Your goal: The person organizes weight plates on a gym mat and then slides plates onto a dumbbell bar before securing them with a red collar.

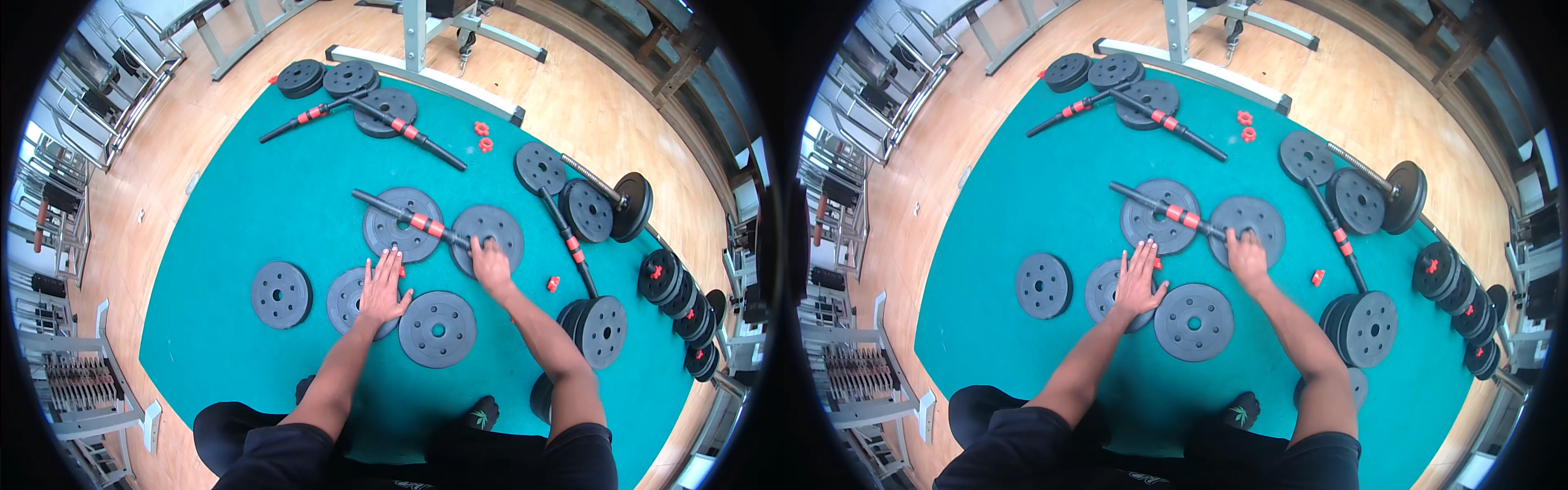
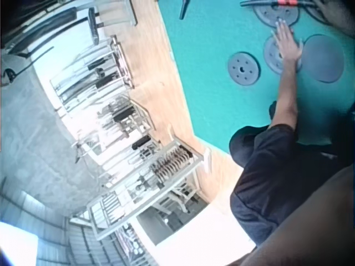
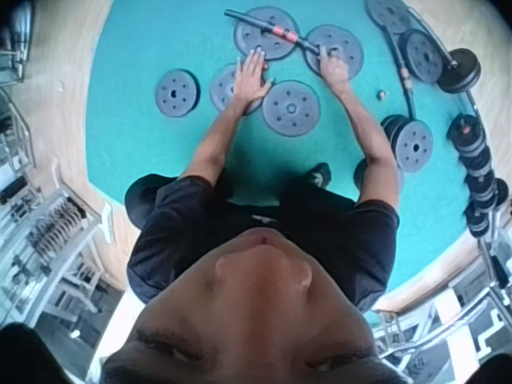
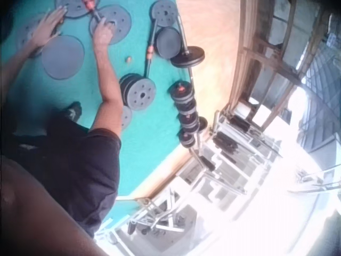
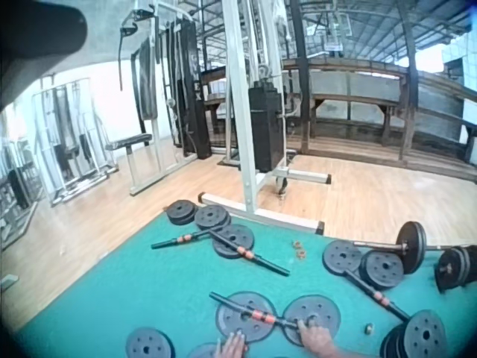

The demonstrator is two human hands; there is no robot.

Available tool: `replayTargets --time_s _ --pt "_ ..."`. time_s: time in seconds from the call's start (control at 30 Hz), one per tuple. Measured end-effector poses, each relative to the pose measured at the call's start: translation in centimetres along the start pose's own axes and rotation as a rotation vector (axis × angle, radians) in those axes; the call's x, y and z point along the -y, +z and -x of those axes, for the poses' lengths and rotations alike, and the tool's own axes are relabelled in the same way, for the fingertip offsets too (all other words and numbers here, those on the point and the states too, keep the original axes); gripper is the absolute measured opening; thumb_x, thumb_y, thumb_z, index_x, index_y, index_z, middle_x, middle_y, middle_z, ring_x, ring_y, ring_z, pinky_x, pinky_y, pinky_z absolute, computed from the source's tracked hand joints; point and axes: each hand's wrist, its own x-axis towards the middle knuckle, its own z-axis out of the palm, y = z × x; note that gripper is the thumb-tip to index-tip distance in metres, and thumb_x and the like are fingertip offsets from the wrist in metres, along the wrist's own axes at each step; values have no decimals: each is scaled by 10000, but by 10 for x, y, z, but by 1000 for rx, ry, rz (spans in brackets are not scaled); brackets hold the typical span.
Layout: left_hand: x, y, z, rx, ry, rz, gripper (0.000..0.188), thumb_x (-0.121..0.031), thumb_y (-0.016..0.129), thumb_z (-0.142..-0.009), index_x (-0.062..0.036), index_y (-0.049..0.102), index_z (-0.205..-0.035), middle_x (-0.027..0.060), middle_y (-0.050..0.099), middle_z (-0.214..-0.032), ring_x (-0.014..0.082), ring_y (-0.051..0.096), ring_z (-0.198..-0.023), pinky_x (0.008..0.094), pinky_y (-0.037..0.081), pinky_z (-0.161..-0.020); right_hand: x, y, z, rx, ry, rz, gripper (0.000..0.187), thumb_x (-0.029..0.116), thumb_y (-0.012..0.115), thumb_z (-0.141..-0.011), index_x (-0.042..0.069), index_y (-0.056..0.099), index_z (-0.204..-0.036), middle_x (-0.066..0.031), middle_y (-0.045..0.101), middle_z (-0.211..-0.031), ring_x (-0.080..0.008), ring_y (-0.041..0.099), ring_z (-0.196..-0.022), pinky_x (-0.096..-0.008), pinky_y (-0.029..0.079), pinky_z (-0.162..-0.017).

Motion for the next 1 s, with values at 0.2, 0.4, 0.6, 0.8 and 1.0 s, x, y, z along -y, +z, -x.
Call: replayTargets --time_s 0.2,0.4,0.6,0.8,1.0 --pt "9 12 -16 -23 18 -19 946 -532 653 -830 -24 264 -1527 125 276 -1591 273 220 -1490 600 100 -1194 -46 21 84 -243 -125 -46 311 227 637 -920 -16 506 -1064 -245 588 -1061 -432 638 -956 -512 543 -826" --pt "-14 -10 -78 172 28 -192 1157 -593 786 -688 -30 233 -1534 154 255 -1588 286 290 -1458 611 151 -1182 -109 -22 136 24 34 25 499 216 666 -893 -13 432 -1269 -246 574 -1065 -452 638 -906 -522 534 -801" --pt "-15 -1 -99 204 -11 -262 1199 -519 857 -641 -90 205 -1551 211 339 -1474 316 465 -1316 637 257 -1133 -101 13 120 -45 119 -264 494 350 602 -950 21 421 -1271 -284 584 -1092 -475 638 -911 -536 528 -756" --pt "-25 -6 -102 239 -12 -391 1145 -585 787 -676 -98 229 -1549 171 567 -1247 308 562 -1200 714 182 -1116 -92 -15 131 -59 230 -166 482 496 560 -952 37 476 -1072 -214 683 -825 -425 681 -763 -534 529 -656" --pt "-18 -24 -116 311 -23 -319 1068 -614 790 -640 -235 327 -1525 150 624 -1243 289 623 -1143 710 255 -1055 -96 -32 146 18 246 -172 515 545 535 -948 52 509 -1094 -213 682 -777 -431 684 -770 -545 530 -690"
